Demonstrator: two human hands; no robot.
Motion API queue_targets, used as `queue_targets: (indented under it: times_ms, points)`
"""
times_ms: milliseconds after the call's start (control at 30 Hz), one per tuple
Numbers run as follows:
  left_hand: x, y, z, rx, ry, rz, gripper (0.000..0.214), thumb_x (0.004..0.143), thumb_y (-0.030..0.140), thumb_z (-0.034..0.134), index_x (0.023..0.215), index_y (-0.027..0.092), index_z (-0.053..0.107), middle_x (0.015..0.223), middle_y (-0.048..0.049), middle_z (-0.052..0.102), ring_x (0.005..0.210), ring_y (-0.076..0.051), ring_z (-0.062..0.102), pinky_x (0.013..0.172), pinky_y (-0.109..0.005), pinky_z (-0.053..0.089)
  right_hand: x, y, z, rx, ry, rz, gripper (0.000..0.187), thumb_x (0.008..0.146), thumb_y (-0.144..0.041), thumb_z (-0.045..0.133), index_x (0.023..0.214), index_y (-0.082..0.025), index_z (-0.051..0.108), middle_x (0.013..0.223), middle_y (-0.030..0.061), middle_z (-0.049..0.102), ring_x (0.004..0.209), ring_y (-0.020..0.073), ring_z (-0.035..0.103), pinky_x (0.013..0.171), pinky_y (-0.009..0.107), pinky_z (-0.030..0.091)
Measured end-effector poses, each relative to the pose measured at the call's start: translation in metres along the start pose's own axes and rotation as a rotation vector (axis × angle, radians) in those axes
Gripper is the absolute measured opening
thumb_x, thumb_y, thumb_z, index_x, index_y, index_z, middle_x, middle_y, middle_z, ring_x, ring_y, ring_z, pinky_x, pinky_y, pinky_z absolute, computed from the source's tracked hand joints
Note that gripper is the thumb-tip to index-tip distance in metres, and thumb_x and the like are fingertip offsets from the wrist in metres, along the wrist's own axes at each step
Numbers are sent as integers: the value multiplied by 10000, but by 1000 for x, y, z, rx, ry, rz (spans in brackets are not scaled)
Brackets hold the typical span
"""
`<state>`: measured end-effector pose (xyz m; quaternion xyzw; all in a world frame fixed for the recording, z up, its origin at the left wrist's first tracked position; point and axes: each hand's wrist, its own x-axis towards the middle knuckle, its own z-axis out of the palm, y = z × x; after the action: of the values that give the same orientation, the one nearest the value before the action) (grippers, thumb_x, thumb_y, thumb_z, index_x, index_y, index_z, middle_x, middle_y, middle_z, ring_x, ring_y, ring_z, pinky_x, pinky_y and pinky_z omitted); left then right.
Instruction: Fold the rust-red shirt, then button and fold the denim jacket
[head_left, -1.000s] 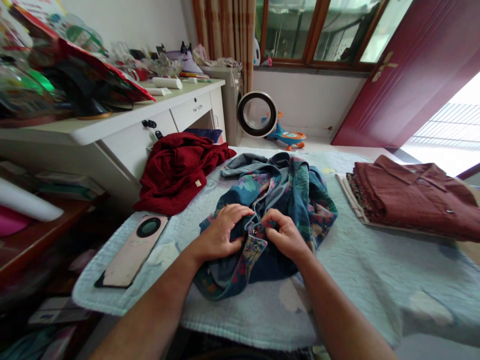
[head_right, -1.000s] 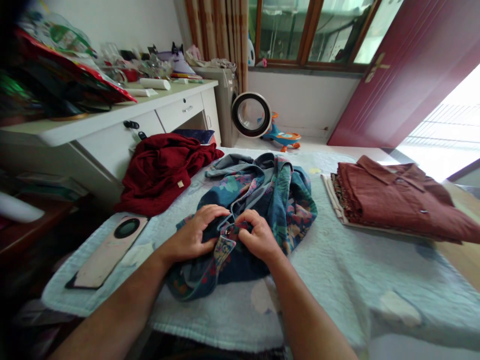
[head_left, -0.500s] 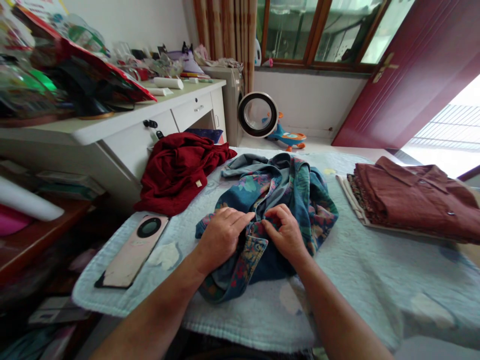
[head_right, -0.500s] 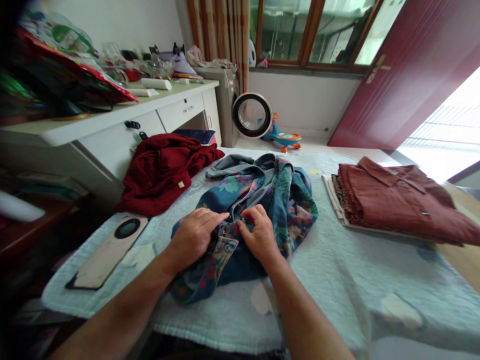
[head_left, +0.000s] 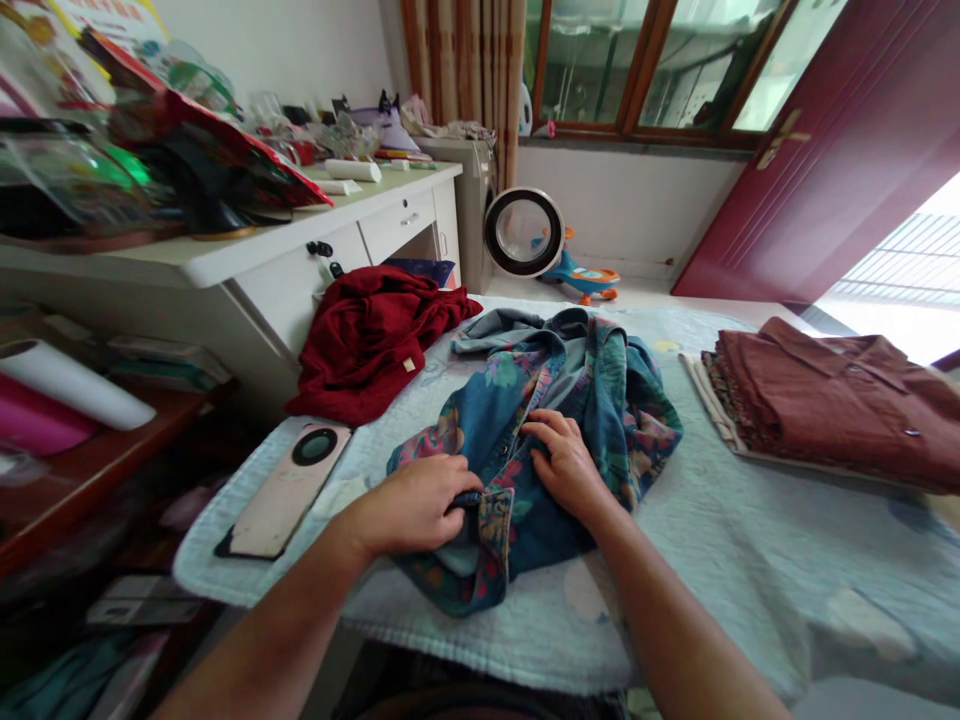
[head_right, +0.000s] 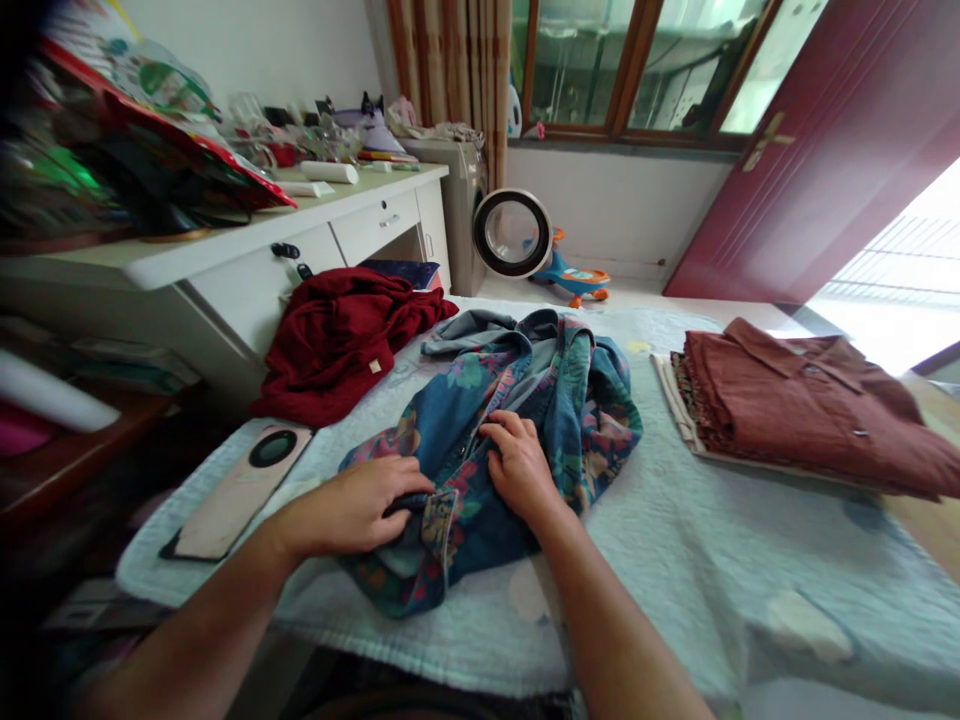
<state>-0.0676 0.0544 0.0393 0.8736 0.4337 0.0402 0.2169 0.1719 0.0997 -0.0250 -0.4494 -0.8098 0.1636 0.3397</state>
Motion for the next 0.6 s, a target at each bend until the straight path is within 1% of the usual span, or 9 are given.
queue_targets:
  times_ms: [33,100,167,233,267,333,433,533,600]
  points:
    - [2,0,-7,-46,-28,15,319,758,209,577,1043,234,719,971,-48,700,910,-215,642,822,-287,453,0,0,0,-22,-3,-13,381,801,-37,513,1103,-224,653,1266,81,549,1126,246,481,1003,446,427]
    - [11,-1,-23,-131,-54,41,275,778,263,592,1010,243,739,934,-35,727,878,-207,653,806,-267,446,0,1,2,-55,-13,-33,380,809,-35,498,1096,-220,665,1291,83,537,1129,252,474,1004,450,429]
    - [26,-3,-37,-179,-39,56,244,815,251,550,944,245,757,895,-26,741,847,-192,656,787,-251,436,1,1,3,-74,-14,-37,367,803,-36,500,1069,-220,673,1264,90,540,1114,257,476,992,453,436]
    - [45,-6,-44,-180,3,42,229,796,216,550,866,237,767,854,-24,744,801,-185,649,757,-248,428,1,0,4,-72,0,-18,378,773,-25,505,1055,-223,659,1213,94,541,1092,258,482,973,448,447]
    - [54,-8,-44,-178,17,25,213,766,193,563,814,231,767,804,-21,738,753,-178,639,726,-246,426,1,0,4,-67,14,2,386,752,-15,503,1044,-224,645,1174,93,540,1076,256,487,959,440,455]
    - [71,-9,-35,-157,20,-19,197,702,148,578,735,222,757,717,-16,719,678,-167,616,671,-243,420,1,0,3,-56,45,41,384,716,3,487,998,-222,619,1080,83,537,1032,247,498,928,417,467]
    - [86,-7,-11,-103,45,-81,191,691,148,581,750,213,751,747,-33,725,705,-178,623,662,-253,424,0,4,2,-64,47,40,354,707,14,467,926,-225,612,1006,70,539,986,238,503,907,400,467]
    - [90,-7,11,-112,105,-129,192,724,169,565,797,194,740,784,-49,725,724,-186,627,654,-261,422,-1,7,2,-80,2,0,409,723,19,463,996,-228,642,1072,79,556,1003,240,494,914,402,461]
    - [90,-10,20,-162,127,-152,176,724,170,562,791,184,724,761,-43,711,696,-177,616,633,-256,415,-1,8,2,-85,-27,-12,443,725,18,472,1050,-226,649,1114,84,555,1024,242,486,924,402,457]
